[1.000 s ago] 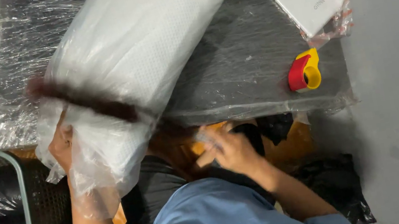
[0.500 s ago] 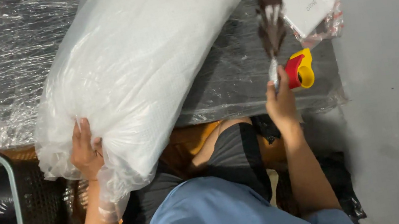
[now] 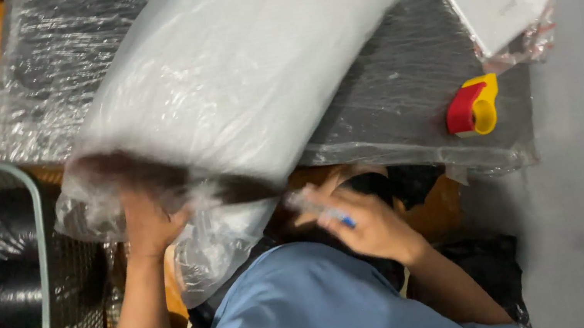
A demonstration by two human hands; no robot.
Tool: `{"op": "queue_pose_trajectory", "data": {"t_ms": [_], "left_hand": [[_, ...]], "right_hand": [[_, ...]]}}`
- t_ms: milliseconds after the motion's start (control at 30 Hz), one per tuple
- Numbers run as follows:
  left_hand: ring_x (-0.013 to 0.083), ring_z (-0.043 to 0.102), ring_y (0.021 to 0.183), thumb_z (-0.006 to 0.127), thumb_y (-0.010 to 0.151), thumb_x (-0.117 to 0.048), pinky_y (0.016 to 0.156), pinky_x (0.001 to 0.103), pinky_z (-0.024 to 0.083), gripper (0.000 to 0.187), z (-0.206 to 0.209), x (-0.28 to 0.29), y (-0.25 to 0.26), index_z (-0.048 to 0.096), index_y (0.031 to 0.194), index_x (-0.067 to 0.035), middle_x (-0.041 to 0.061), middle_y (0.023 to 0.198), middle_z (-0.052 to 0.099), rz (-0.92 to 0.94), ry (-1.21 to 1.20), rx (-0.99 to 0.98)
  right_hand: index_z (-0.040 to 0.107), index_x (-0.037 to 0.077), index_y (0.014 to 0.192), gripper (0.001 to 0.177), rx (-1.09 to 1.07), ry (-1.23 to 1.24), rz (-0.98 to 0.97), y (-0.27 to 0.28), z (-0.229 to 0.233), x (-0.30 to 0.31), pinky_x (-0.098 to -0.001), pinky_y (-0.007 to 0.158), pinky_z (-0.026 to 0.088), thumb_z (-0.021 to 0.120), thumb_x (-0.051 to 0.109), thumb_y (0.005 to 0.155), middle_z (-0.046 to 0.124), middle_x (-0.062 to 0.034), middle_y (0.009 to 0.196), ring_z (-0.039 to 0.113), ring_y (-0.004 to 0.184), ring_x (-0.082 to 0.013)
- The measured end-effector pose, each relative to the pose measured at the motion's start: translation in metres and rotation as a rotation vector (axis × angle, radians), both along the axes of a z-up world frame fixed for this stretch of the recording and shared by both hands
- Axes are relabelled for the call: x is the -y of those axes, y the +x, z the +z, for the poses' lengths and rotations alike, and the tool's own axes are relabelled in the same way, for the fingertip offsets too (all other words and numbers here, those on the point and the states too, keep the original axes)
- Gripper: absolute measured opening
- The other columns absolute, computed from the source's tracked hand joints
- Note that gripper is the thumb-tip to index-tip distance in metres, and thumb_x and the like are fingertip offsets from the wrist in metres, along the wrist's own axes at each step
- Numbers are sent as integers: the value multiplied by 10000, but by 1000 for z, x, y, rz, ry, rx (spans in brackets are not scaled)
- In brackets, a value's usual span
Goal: The person wraps a white pillow in bubble wrap, smooths the surface, and uses a feather duster to brush the wrapped pillow. They then gather the bubble wrap edges and tie the bundle with a plastic tie.
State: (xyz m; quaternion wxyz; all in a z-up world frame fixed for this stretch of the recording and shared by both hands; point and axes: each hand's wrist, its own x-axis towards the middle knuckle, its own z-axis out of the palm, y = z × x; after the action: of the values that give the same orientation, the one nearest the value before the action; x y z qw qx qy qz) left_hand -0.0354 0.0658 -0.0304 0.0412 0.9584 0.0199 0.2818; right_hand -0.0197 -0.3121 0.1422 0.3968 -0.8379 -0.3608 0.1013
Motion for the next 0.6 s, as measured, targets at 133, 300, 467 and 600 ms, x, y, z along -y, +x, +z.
{"op": "queue_pose_trajectory", "data": {"t_ms": [133, 300, 467, 600], "left_hand": [[486, 4, 1561, 634, 747, -834, 1239, 645, -11, 1314, 36, -6, -9, 150, 1633, 7, 298, 1694, 61, -213, -415, -112], [490, 80, 1553, 312, 928, -832, 1242, 621, 37, 1118, 36, -30, -12, 227, 1603, 55, 322, 1674, 144, -259, -463, -118], [353, 697, 942, 368, 1110, -288, 942, 465, 496, 527, -97, -107, -44, 747, 827, -55, 198, 845, 712, -57, -754, -363], [453, 331, 1491, 23, 1080, -580, 1229, 537, 221, 851, 96, -40, -18, 455, 1541, -9, 266, 1569, 436, -168, -1058, -197]], "right_hand": [[508, 67, 1504, 527, 61, 17, -442, 15, -4, 9, -458, 1027, 505, 599, 134, 989, 594, -220, 1425, 582, 1276, -367], [508, 68, 1513, 512, 112, -98, -398, -2, -22, -4, -453, 1004, 512, 566, 162, 1014, 598, -230, 1419, 602, 1251, -369], [679, 191, 1370, 437, -17, -46, -79, -21, -28, -4, -419, 926, 579, 685, 198, 934, 732, -127, 1255, 685, 1142, -335], [599, 74, 1436, 464, 56, 42, -308, 2, -7, -7, -408, 1036, 511, 620, 141, 977, 635, -190, 1397, 607, 1280, -316]]}}
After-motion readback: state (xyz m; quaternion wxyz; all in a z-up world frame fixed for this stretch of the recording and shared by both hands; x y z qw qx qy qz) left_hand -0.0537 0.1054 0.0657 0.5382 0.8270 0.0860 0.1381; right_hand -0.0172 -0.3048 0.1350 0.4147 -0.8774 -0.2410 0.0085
